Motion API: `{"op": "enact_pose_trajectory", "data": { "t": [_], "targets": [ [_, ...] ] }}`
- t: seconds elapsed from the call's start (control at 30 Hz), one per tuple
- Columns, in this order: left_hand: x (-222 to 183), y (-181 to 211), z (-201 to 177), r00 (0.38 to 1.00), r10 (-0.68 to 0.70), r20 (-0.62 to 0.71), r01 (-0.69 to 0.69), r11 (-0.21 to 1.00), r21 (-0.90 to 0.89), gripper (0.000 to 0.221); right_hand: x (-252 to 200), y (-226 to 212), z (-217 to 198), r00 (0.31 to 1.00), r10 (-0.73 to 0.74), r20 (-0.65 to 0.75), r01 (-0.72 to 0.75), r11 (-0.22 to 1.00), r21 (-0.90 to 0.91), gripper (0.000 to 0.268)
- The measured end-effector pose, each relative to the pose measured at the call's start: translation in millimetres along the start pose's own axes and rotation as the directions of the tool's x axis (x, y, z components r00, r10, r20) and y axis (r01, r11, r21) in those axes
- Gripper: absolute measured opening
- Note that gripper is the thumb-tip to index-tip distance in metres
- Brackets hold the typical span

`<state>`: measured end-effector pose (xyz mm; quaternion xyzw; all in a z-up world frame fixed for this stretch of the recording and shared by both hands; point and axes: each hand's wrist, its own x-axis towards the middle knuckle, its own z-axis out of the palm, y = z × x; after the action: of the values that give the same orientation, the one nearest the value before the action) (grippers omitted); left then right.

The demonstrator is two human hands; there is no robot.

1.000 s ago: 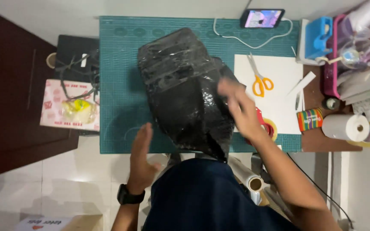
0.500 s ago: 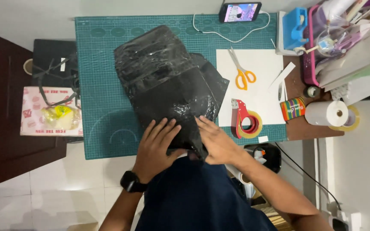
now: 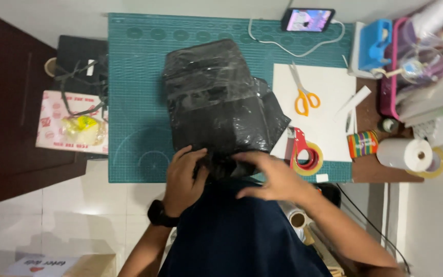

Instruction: Wrapping an item in black bubble wrap, sealing it with tape, and applying a label.

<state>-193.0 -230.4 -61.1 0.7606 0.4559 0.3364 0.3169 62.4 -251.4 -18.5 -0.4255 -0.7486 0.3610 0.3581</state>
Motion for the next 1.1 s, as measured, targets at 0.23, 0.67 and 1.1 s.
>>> {"op": "enact_pose_trajectory", "data": {
  "t": [0.23,0.67,1.1],
  "targets": [
    [21,-2,8,0.990,-0.075,-0.121,0.081,0.996,0.046,0.027,43,23,-15,0.998,-0.017,-0.061,0.023,0.996,0.090,0.016],
    [83,-11,-21,0.988,-0.018,-0.150,0.041,0.988,0.151,0.022,107,21,-12,0.981,0.042,-0.191,-0.085,0.972,-0.221,0.020],
    [116,-36,-31,0.992,-0.085,-0.095,0.104,0.969,0.224,0.025,115,49,19,0.930,0.055,-0.364,-0.201,0.904,-0.376,0.012]
  ]
}}
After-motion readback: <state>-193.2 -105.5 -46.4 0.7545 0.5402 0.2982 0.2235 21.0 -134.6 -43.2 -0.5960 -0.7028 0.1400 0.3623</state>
